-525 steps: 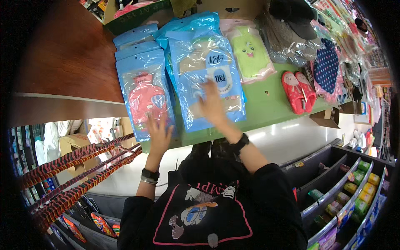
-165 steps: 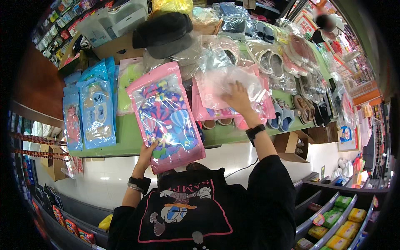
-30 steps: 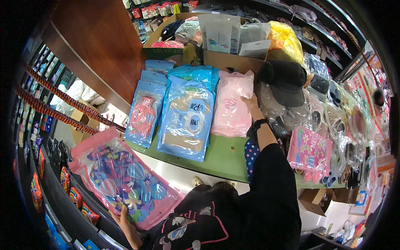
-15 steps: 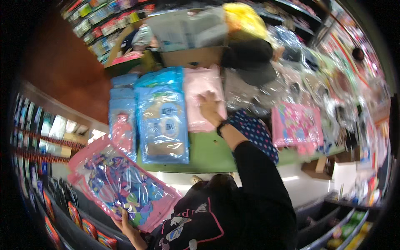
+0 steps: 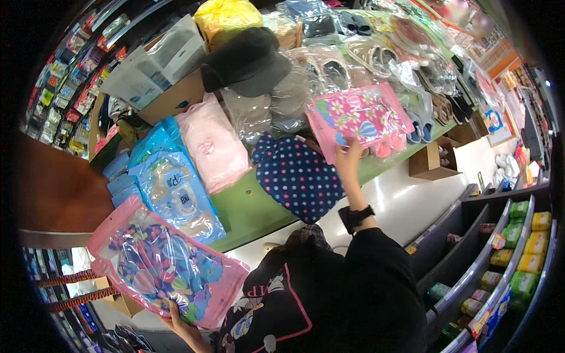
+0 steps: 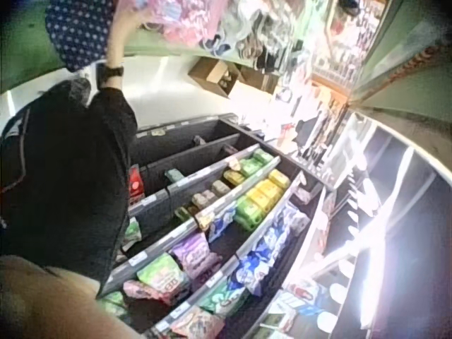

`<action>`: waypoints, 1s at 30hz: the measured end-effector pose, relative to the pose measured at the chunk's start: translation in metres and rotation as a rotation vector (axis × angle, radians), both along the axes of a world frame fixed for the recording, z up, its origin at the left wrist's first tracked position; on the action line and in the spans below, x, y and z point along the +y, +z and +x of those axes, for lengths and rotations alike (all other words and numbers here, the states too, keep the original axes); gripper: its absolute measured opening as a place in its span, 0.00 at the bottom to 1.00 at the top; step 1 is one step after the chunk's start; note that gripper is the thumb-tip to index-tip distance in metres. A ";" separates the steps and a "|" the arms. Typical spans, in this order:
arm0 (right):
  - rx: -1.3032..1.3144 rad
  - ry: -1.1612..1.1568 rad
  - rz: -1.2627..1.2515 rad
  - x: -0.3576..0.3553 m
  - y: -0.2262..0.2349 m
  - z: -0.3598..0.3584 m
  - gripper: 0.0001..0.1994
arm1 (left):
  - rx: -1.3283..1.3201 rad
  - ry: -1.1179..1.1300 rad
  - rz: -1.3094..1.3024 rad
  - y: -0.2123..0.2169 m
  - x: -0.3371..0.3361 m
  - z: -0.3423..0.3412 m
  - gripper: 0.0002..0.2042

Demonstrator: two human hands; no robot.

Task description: Organize various packaged items on a table in a retail setting.

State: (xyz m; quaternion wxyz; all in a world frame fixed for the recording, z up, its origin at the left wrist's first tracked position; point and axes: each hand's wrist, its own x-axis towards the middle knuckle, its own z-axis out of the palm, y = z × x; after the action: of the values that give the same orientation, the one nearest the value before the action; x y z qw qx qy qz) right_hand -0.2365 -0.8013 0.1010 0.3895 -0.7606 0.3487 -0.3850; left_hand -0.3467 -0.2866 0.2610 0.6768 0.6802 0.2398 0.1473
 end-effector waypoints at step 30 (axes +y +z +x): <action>-0.313 0.100 0.525 -0.159 0.119 -0.068 0.13 | -0.033 -0.626 -0.346 -0.032 -0.207 0.062 0.23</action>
State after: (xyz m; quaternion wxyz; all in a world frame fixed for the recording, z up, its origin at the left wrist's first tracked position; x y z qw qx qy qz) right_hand -0.3045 -0.9605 0.2197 0.6400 -0.5816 0.3343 -0.3747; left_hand -0.2848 -0.4933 0.2287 0.7980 0.5937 0.0302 -0.0988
